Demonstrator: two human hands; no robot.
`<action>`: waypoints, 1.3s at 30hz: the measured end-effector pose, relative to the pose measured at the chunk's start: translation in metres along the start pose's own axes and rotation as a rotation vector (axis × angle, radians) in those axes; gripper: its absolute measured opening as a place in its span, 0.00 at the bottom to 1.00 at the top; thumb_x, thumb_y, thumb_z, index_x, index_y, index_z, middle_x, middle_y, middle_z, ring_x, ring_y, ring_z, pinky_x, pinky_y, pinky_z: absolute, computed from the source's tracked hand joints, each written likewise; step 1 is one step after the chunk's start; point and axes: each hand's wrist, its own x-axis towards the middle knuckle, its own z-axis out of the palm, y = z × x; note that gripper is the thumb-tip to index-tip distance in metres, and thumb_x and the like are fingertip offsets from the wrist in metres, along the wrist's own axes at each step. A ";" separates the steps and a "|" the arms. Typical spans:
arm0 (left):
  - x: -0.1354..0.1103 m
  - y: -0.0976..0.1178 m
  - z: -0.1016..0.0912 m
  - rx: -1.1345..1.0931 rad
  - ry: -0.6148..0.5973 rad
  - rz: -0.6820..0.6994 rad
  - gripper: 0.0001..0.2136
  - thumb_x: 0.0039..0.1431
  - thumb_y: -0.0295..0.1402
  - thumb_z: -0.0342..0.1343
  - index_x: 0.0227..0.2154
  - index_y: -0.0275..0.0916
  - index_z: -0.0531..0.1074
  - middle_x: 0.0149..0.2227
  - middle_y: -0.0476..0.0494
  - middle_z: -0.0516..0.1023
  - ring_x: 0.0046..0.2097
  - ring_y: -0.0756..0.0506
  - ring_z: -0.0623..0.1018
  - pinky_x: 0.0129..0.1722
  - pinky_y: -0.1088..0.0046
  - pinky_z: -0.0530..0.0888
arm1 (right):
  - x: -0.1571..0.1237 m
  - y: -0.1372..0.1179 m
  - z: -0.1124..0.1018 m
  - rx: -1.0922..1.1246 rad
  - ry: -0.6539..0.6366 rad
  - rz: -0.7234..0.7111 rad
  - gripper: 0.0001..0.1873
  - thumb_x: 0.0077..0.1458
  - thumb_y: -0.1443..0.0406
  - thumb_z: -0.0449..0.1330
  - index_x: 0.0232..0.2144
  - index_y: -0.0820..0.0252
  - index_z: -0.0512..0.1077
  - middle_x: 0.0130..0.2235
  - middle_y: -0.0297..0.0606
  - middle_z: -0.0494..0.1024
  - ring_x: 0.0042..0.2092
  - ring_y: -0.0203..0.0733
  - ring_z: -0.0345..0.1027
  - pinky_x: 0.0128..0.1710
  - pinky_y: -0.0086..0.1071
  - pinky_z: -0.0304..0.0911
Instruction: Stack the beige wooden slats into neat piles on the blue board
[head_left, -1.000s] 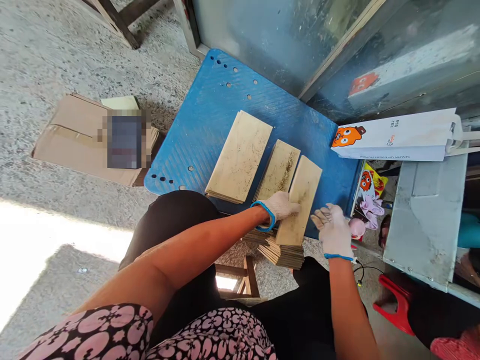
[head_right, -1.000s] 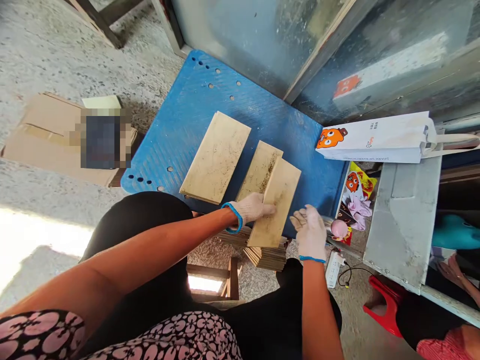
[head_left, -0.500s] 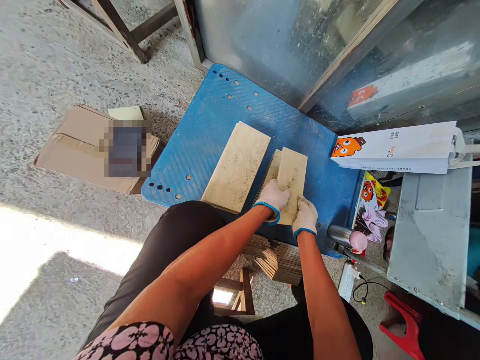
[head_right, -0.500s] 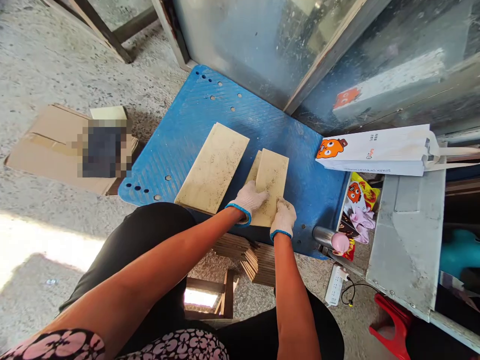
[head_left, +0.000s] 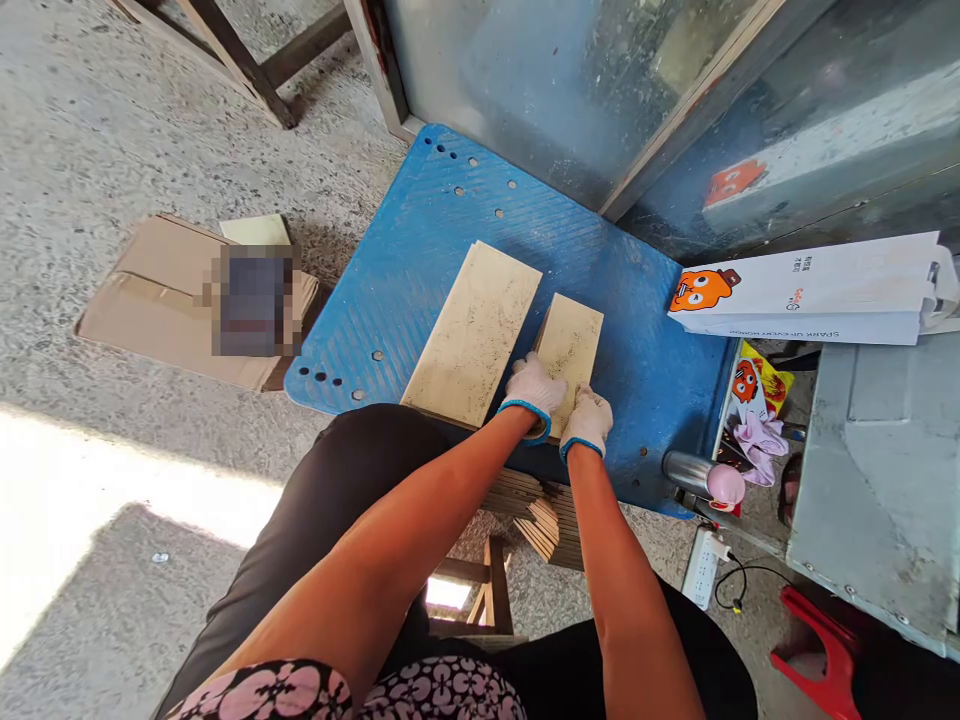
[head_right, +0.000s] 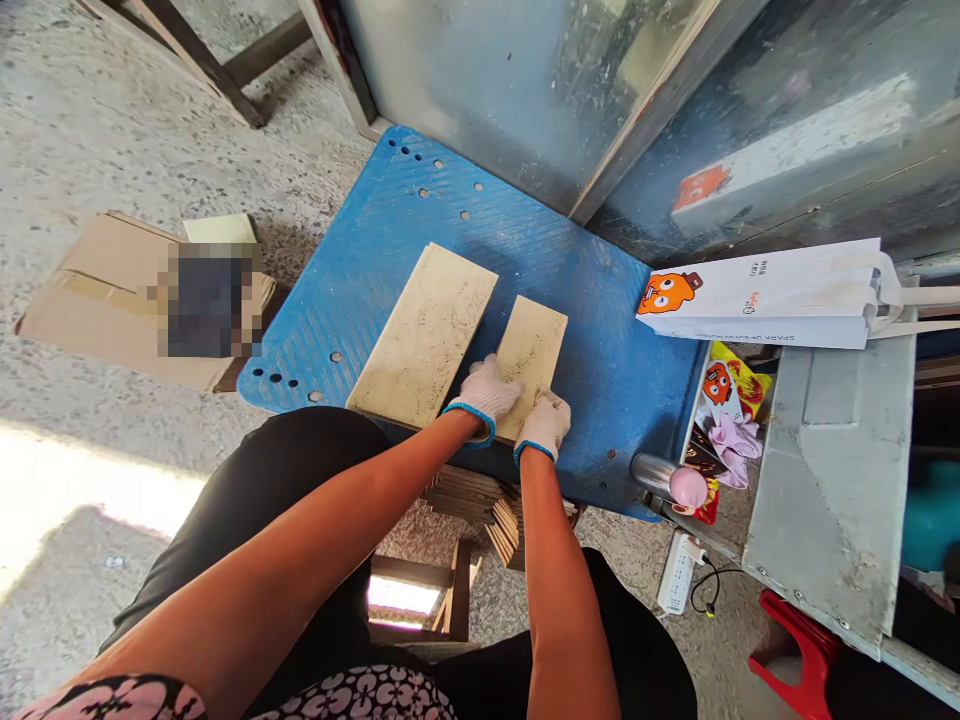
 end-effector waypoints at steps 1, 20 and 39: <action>0.000 0.000 0.001 -0.004 0.005 0.002 0.29 0.55 0.38 0.60 0.59 0.33 0.62 0.57 0.27 0.70 0.57 0.36 0.75 0.55 0.65 0.71 | 0.000 0.001 0.001 0.009 0.029 0.019 0.14 0.49 0.55 0.62 0.33 0.55 0.67 0.26 0.30 0.74 0.28 0.38 0.71 0.25 0.30 0.69; -0.001 -0.006 0.005 -0.011 0.002 0.022 0.32 0.55 0.35 0.60 0.62 0.34 0.57 0.59 0.29 0.70 0.61 0.35 0.72 0.55 0.65 0.72 | -0.005 0.009 -0.024 -0.429 -0.062 -0.233 0.19 0.53 0.55 0.56 0.41 0.58 0.77 0.38 0.43 0.81 0.42 0.47 0.73 0.36 0.35 0.69; -0.072 -0.043 0.019 -0.121 -0.431 -0.032 0.15 0.52 0.41 0.61 0.40 0.38 0.75 0.41 0.42 0.81 0.44 0.42 0.80 0.37 0.74 0.75 | 0.073 -0.132 0.038 -1.135 -0.285 -0.814 0.28 0.62 0.48 0.53 0.54 0.60 0.72 0.55 0.49 0.74 0.57 0.54 0.62 0.58 0.47 0.56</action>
